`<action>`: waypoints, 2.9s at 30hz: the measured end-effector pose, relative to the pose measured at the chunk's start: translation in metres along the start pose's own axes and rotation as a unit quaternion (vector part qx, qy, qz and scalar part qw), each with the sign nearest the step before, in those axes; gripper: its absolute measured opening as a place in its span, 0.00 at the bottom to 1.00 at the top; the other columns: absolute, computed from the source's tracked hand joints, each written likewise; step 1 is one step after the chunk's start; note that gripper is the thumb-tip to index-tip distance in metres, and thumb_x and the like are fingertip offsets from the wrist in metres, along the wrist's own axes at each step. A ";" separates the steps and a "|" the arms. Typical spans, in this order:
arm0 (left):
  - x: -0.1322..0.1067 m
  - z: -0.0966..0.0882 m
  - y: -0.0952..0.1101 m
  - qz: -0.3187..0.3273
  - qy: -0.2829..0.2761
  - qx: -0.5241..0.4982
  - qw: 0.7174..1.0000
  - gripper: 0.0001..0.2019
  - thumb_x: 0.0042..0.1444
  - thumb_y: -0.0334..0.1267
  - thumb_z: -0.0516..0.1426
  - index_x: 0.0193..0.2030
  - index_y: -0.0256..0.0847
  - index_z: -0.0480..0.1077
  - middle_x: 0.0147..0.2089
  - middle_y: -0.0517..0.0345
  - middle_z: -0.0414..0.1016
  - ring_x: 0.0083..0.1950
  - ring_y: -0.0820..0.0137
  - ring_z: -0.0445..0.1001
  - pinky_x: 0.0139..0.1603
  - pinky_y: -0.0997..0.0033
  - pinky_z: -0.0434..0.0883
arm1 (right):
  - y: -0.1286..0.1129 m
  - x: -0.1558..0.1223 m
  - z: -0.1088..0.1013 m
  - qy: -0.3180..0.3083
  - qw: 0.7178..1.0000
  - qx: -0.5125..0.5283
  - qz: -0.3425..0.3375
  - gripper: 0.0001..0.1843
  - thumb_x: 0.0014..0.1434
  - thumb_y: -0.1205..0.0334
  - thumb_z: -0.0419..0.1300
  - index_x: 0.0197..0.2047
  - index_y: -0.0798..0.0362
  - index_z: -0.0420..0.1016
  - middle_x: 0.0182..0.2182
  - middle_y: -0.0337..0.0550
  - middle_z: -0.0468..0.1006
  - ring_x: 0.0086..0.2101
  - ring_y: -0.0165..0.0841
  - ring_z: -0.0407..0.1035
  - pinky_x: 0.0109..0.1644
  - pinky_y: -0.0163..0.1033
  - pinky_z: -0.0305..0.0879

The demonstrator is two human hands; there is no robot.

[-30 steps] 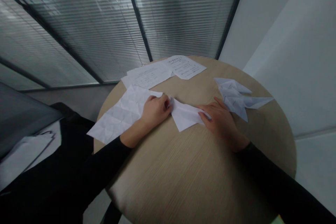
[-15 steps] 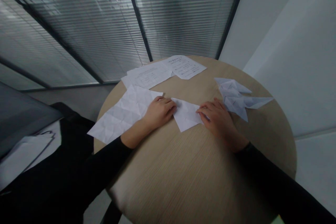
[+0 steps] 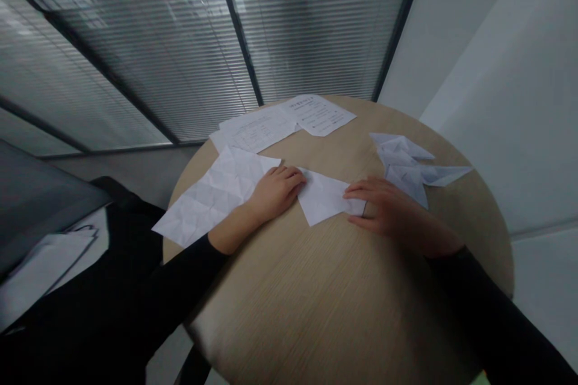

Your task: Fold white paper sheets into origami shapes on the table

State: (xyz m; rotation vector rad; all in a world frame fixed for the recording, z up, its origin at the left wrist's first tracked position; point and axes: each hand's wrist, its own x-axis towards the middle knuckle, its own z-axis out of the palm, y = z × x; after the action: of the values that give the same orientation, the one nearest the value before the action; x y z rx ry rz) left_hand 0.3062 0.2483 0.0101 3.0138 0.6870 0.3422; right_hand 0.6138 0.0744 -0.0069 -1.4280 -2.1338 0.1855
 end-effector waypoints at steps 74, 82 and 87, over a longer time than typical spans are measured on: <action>-0.006 0.003 -0.004 -0.013 0.027 -0.074 0.997 0.31 0.69 0.40 0.59 0.78 0.35 0.68 0.78 0.34 0.76 0.79 0.47 0.76 0.90 0.35 0.63 | 0.013 0.002 0.028 0.044 0.997 -0.023 0.061 0.23 0.80 0.59 0.58 0.73 0.41 0.79 0.67 0.53 0.86 0.66 0.57 0.79 0.76 0.76 0.69; -0.004 0.000 -0.003 -0.025 0.028 -0.064 0.997 0.31 0.67 0.43 0.60 0.76 0.38 0.69 0.72 0.36 0.79 0.73 0.45 0.79 0.84 0.36 0.70 | 0.008 0.004 0.026 0.099 0.993 -0.019 0.052 0.24 0.74 0.60 0.67 0.71 0.43 0.78 0.60 0.55 0.86 0.59 0.59 0.81 0.66 0.71 0.78; -0.004 0.001 -0.003 -0.030 0.025 -0.061 0.997 0.30 0.67 0.44 0.60 0.74 0.37 0.70 0.70 0.35 0.79 0.72 0.45 0.79 0.81 0.37 0.73 | 0.006 0.004 0.025 0.088 0.993 -0.065 0.049 0.27 0.73 0.58 0.68 0.73 0.47 0.76 0.55 0.57 0.87 0.55 0.60 0.82 0.63 0.71 0.78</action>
State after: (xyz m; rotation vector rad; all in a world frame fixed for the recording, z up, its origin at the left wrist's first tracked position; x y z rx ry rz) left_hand 0.3011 0.2495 0.0081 2.8712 0.7313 0.4426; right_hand 0.6044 0.0854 -0.0283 -1.5626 -1.9653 -0.0423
